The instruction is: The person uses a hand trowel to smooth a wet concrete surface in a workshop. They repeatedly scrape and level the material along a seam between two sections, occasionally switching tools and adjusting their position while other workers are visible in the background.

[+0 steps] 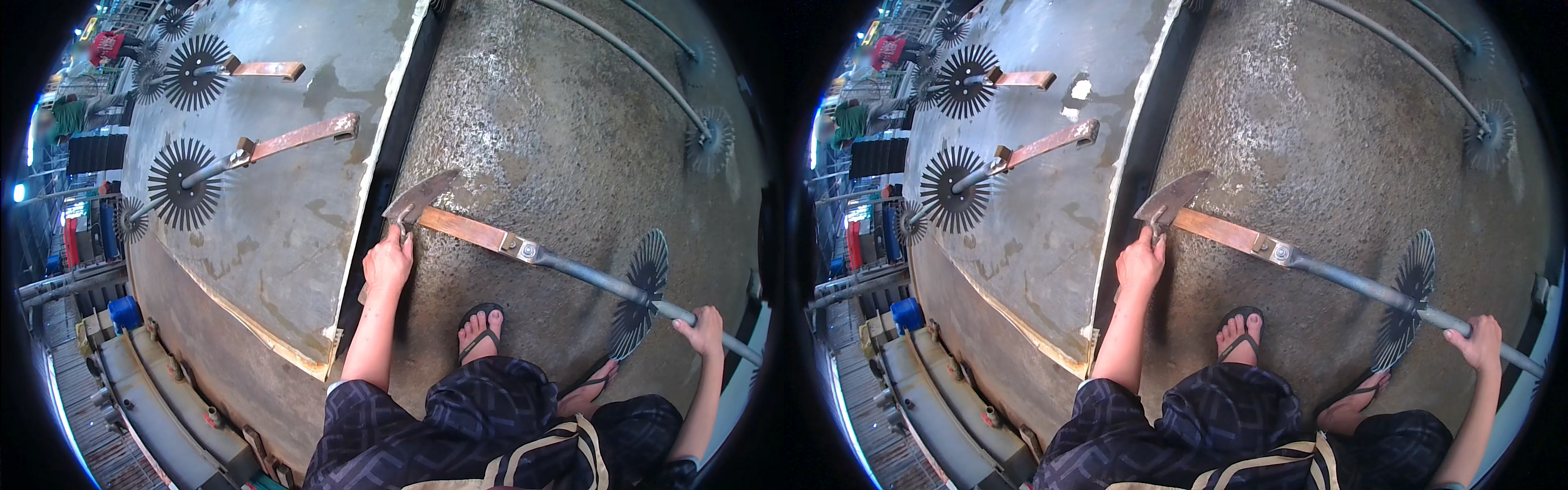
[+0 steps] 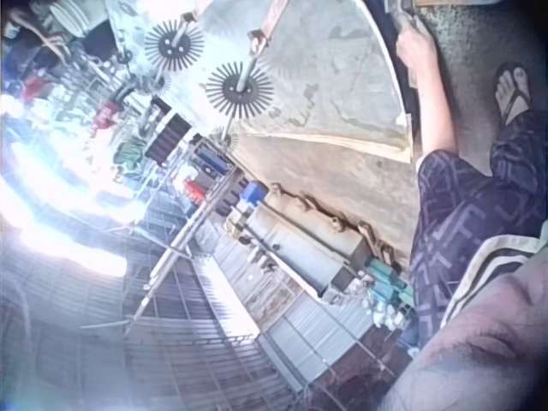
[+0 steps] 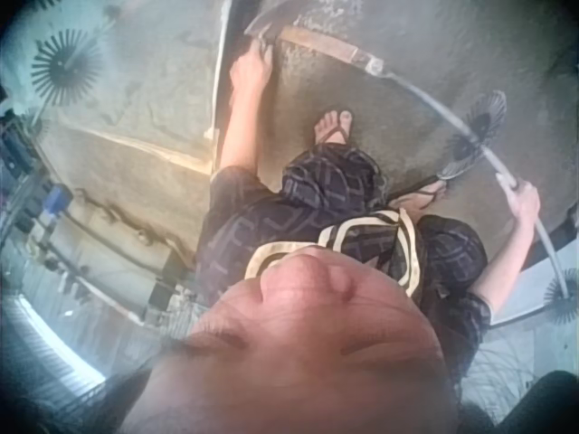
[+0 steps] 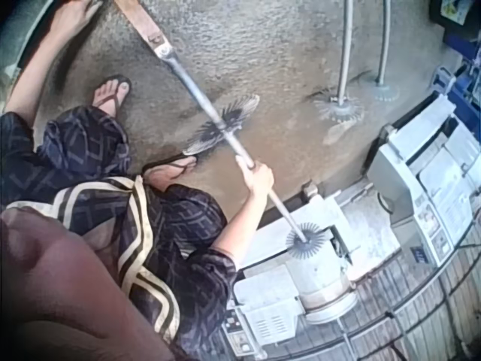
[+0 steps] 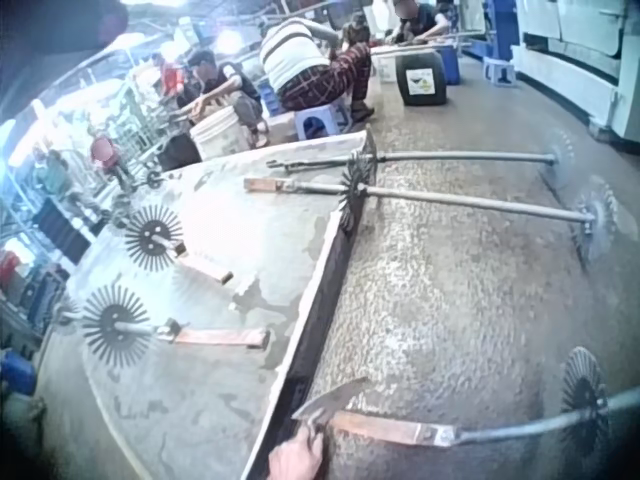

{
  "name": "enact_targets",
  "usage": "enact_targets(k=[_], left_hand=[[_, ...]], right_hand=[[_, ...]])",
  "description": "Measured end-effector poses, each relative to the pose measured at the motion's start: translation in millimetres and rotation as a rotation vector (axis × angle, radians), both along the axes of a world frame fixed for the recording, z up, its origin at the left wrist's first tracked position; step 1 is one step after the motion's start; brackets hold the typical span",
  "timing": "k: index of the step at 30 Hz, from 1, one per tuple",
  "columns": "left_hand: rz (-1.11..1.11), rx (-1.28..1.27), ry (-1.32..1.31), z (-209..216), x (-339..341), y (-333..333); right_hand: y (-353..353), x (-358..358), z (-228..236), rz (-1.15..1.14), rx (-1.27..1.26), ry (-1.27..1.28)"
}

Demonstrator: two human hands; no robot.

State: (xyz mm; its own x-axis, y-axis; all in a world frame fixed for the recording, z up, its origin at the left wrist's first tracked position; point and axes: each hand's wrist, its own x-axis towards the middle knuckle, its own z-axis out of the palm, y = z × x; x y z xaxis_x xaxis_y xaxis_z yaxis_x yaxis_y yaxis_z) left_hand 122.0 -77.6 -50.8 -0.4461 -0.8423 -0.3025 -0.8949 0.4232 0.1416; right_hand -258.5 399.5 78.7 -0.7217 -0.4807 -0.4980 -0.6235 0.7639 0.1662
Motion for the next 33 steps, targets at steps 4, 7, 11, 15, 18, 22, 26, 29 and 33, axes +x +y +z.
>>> enact_targets(k=[4, 7, 11, 15, 18, 22, 26, 29, 33], left_hand=[[0.011, 0.043, -0.034, 9, 1, 12], [0.015, 0.019, -0.002, 7, -2, 17], [0.032, 0.012, 0.024, -5, -11, 9], [0.080, 0.040, -0.021, -4, -6, 22], [0.067, 0.043, -0.023, -3, -3, 23], [0.103, 0.025, -0.044, 2, -6, 25], [0.128, -0.018, -0.021, 4, -1, 33], [0.073, 0.010, -0.054, 13, -2, 33], [-0.041, 0.100, -0.031, 37, -13, 34]], right_hand=[[-4, 5, 7, 0.007, 0.016, 0.014], [-6, 5, 9, 0.030, 0.026, 0.022], [-4, 1, 9, -0.002, 0.017, 0.015], [-5, 6, 12, 0.005, 0.017, 0.020], [-7, 8, 14, -0.008, 0.035, -0.005], [-4, 8, 12, 0.023, 0.012, -0.003], [-8, 8, 14, 0.003, 0.062, -0.031], [-9, 8, 14, -0.006, 0.075, -0.024], [-3, 8, 13, -0.006, 0.027, 0.023]])
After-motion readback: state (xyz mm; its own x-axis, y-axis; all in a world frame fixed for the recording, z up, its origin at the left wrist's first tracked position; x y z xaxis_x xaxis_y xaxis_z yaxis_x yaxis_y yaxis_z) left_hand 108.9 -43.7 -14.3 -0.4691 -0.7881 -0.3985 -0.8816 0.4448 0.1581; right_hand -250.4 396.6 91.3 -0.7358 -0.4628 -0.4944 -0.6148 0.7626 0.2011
